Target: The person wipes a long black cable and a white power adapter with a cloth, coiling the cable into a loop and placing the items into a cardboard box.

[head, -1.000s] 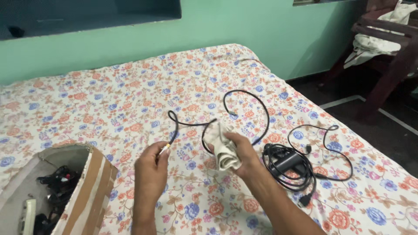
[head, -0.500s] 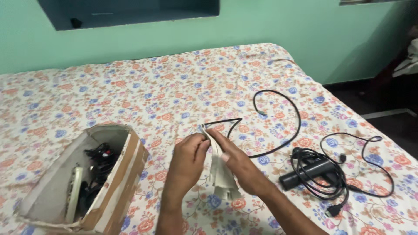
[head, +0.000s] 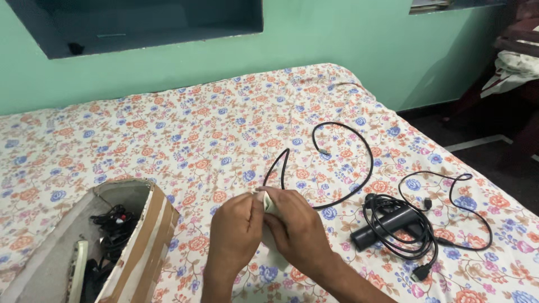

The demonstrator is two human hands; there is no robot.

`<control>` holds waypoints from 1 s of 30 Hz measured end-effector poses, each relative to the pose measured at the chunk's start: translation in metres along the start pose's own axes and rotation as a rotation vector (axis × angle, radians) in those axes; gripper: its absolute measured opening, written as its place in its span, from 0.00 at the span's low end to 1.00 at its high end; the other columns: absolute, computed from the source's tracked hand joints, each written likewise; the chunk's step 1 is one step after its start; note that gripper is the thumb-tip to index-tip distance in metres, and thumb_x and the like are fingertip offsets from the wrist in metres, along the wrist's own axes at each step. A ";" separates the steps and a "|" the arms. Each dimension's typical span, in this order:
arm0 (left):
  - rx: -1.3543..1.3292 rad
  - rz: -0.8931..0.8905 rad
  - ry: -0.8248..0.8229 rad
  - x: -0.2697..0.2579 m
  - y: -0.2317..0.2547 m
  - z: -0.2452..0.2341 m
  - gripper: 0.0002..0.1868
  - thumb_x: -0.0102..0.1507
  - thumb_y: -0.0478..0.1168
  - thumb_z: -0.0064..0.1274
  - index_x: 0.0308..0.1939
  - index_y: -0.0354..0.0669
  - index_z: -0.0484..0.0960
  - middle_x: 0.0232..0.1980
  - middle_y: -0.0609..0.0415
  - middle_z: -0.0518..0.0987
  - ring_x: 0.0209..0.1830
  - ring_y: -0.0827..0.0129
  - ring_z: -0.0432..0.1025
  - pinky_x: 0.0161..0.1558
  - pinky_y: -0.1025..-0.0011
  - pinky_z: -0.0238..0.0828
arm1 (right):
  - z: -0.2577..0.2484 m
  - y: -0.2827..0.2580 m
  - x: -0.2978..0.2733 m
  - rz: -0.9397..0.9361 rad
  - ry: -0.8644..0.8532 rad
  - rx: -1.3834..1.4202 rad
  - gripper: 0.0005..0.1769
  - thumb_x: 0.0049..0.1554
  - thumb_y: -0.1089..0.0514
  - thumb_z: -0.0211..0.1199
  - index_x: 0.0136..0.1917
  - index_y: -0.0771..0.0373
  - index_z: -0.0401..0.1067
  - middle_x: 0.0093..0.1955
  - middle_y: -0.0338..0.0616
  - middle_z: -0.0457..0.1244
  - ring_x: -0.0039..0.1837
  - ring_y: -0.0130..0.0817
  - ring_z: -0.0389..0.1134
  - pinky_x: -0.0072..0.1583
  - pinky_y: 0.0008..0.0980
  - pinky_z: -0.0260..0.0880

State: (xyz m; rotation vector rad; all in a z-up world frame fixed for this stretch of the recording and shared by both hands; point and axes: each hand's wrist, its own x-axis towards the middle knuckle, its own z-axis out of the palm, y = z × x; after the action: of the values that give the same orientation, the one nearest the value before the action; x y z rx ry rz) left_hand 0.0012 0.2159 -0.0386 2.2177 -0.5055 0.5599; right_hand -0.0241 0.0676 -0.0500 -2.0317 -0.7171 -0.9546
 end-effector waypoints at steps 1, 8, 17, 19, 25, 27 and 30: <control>-0.036 0.041 0.046 -0.001 -0.001 0.001 0.23 0.71 0.44 0.42 0.24 0.34 0.75 0.25 0.44 0.75 0.26 0.50 0.71 0.32 0.56 0.67 | 0.002 0.004 -0.002 0.000 -0.020 -0.003 0.25 0.53 0.69 0.65 0.64 0.67 0.68 0.53 0.53 0.68 0.54 0.49 0.71 0.54 0.41 0.73; -0.235 -0.174 0.209 -0.002 -0.011 -0.019 0.25 0.71 0.45 0.39 0.23 0.34 0.75 0.23 0.50 0.75 0.17 0.61 0.67 0.24 0.60 0.64 | 0.030 0.095 -0.023 0.061 -0.207 -0.026 0.12 0.62 0.63 0.65 0.59 0.58 0.70 0.50 0.43 0.68 0.49 0.33 0.73 0.49 0.31 0.81; -0.108 -0.202 0.210 0.003 -0.017 -0.015 0.25 0.73 0.47 0.38 0.28 0.34 0.78 0.28 0.47 0.80 0.26 0.61 0.75 0.34 0.62 0.70 | -0.029 0.050 0.016 0.960 0.197 0.827 0.39 0.52 0.67 0.64 0.75 0.55 0.59 0.64 0.51 0.64 0.59 0.44 0.71 0.51 0.42 0.82; -0.147 -0.127 0.132 0.003 -0.009 -0.002 0.23 0.73 0.46 0.38 0.31 0.33 0.78 0.30 0.45 0.79 0.28 0.57 0.74 0.35 0.60 0.69 | -0.018 0.017 0.011 0.626 -0.046 0.600 0.41 0.53 0.73 0.61 0.78 0.59 0.56 0.67 0.53 0.63 0.64 0.48 0.69 0.58 0.46 0.76; -0.095 0.027 0.179 -0.005 0.002 0.003 0.20 0.71 0.44 0.39 0.35 0.33 0.80 0.33 0.45 0.79 0.31 0.56 0.74 0.36 0.60 0.70 | 0.006 0.010 -0.007 -0.004 -0.129 0.052 0.33 0.56 0.72 0.59 0.73 0.65 0.59 0.61 0.55 0.65 0.60 0.50 0.70 0.57 0.45 0.74; -0.109 -0.039 0.158 -0.002 0.002 0.005 0.21 0.72 0.45 0.40 0.33 0.33 0.79 0.32 0.46 0.79 0.30 0.58 0.73 0.35 0.62 0.71 | 0.015 0.037 -0.011 0.024 -0.172 -0.001 0.26 0.58 0.69 0.59 0.69 0.63 0.62 0.58 0.51 0.66 0.57 0.45 0.71 0.55 0.41 0.77; -0.166 -0.248 0.177 -0.002 -0.006 -0.001 0.24 0.73 0.48 0.39 0.32 0.34 0.79 0.30 0.47 0.79 0.26 0.63 0.72 0.31 0.64 0.71 | 0.028 0.075 -0.017 0.182 -0.302 -0.066 0.13 0.65 0.63 0.58 0.63 0.59 0.67 0.55 0.46 0.67 0.52 0.34 0.73 0.52 0.33 0.81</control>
State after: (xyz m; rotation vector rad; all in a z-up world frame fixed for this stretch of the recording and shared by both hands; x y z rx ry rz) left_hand 0.0025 0.2207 -0.0427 2.0125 -0.1750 0.5546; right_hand 0.0325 0.0467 -0.1060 -2.2831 -0.6490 -0.5804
